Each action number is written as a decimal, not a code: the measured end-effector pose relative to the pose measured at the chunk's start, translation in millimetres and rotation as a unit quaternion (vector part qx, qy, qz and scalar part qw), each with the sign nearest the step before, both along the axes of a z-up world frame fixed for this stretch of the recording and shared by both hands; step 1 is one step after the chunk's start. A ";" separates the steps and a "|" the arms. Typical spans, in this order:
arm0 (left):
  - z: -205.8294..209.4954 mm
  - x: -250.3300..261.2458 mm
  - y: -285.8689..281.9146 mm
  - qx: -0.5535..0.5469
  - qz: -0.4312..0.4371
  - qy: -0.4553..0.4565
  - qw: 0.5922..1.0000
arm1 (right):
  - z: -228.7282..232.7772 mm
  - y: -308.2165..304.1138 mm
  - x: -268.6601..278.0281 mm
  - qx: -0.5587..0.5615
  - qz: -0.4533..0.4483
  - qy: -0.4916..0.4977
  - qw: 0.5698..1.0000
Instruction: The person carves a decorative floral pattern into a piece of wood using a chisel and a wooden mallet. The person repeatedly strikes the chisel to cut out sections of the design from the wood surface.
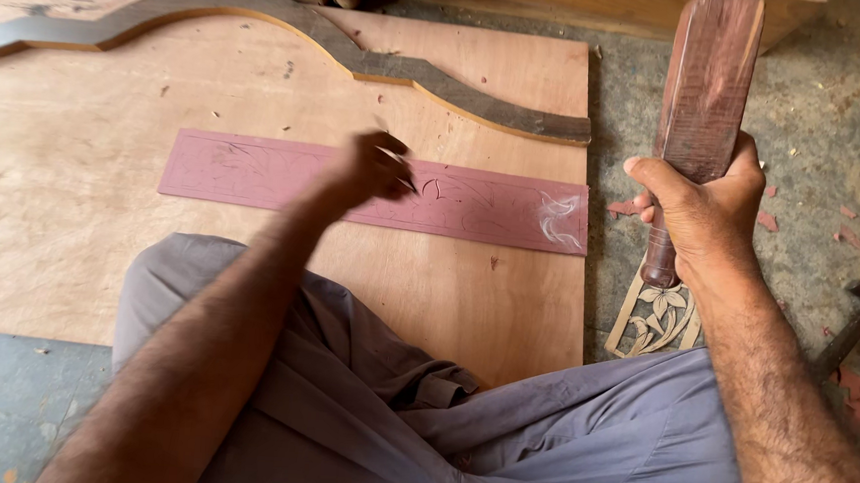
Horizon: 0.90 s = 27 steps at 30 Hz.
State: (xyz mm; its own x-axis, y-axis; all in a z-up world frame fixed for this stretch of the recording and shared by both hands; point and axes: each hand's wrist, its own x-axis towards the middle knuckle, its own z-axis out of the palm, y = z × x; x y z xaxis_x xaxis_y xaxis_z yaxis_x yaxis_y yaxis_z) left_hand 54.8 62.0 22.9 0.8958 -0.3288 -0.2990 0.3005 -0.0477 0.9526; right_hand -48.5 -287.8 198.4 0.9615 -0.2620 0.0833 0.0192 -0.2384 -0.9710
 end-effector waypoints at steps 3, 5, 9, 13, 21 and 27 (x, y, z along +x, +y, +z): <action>-23.3 -2.9 -46.2 0.091 -0.126 -0.090 0.984 | -2.9 18.4 3.5 -0.011 -0.009 -0.006 1.000; -19.8 -0.7 -70.7 0.134 -0.157 -0.162 0.965 | -7.3 24.8 8.2 -0.013 -0.013 -0.007 1.000; 3.4 11.5 -82.9 0.203 -0.112 -0.197 0.953 | -22.6 21.2 18.5 -0.173 0.040 -0.075 0.981; 10.3 13.8 -76.1 0.130 -0.151 -0.125 0.972 | -36.7 22.4 35.9 -0.429 0.063 -0.181 0.883; 12.3 9.5 -77.0 0.196 -0.142 -0.122 0.963 | -67.3 28.8 59.0 -0.378 0.086 -0.088 0.918; 5.6 11.4 -77.0 0.205 -0.124 -0.146 0.960 | -59.1 40.1 54.8 -0.399 0.098 -0.066 0.909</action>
State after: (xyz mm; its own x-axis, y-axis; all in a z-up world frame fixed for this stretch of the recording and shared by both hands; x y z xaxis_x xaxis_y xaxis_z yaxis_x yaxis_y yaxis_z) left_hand 66.2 -15.1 28.4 0.8708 -0.4508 -0.1962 -0.0464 -0.4727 0.8800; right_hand 6.3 -247.7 139.3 0.9507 0.1076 0.2907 0.2415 -0.8452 -0.4768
